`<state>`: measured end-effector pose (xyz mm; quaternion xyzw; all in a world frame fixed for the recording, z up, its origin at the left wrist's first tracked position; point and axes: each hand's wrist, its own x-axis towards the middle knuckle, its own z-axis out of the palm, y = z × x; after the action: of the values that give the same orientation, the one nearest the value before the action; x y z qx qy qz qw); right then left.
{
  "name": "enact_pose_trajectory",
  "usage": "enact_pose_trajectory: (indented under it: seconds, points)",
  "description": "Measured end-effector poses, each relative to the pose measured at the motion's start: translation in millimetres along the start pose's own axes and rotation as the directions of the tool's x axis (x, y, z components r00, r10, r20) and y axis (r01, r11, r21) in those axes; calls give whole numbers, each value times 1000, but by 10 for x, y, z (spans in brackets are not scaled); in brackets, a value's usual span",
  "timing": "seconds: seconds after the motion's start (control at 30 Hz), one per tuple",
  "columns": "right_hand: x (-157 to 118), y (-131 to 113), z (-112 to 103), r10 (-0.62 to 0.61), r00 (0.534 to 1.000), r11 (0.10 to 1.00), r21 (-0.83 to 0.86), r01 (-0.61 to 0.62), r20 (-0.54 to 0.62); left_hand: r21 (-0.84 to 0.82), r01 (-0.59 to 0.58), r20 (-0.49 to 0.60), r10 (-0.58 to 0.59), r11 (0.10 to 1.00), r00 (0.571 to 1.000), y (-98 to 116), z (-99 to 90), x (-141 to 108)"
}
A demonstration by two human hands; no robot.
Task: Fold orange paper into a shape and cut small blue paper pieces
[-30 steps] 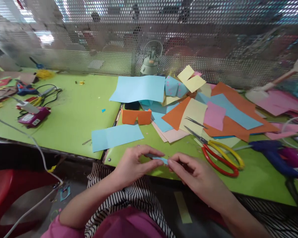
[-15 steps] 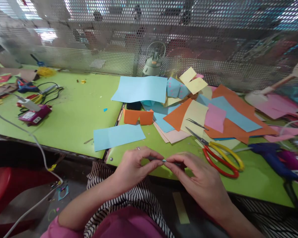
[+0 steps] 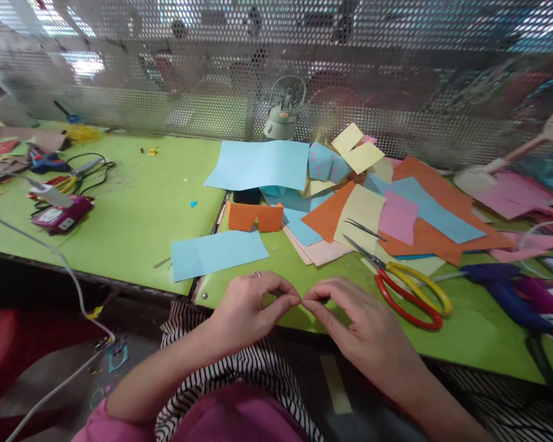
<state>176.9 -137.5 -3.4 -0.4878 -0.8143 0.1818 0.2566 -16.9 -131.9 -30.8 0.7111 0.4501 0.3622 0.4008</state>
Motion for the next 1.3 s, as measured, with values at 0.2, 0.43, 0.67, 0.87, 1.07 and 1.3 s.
enact_pose_trajectory:
  seconds: [0.2,0.43,0.67,0.87,1.07,1.3]
  points:
    - [71,148,-106,325,900,844,339,-415,290,-63,148,25,-147,987,989,-115,-198,85]
    - [124,199,-114,378,829,726,423,-542,413,-137,134,45,-129,981,991,-129,-233,192]
    - [138,256,-153,388,822,778,330,-535,417,-45,187,240,-171,981,956,-49,-165,201]
    - [74,371,-293,438,865,774,387,-501,244,-244,355,243,-297,903,923,-222,-204,189]
    - [78,217,-118,324,916,830,392,-396,238,-288,356,270,-281,889,921,-203,-121,204]
    - [97,210,-96,352,908,839,352,-414,228,-101,245,191,-223,964,956,-149,-246,153]
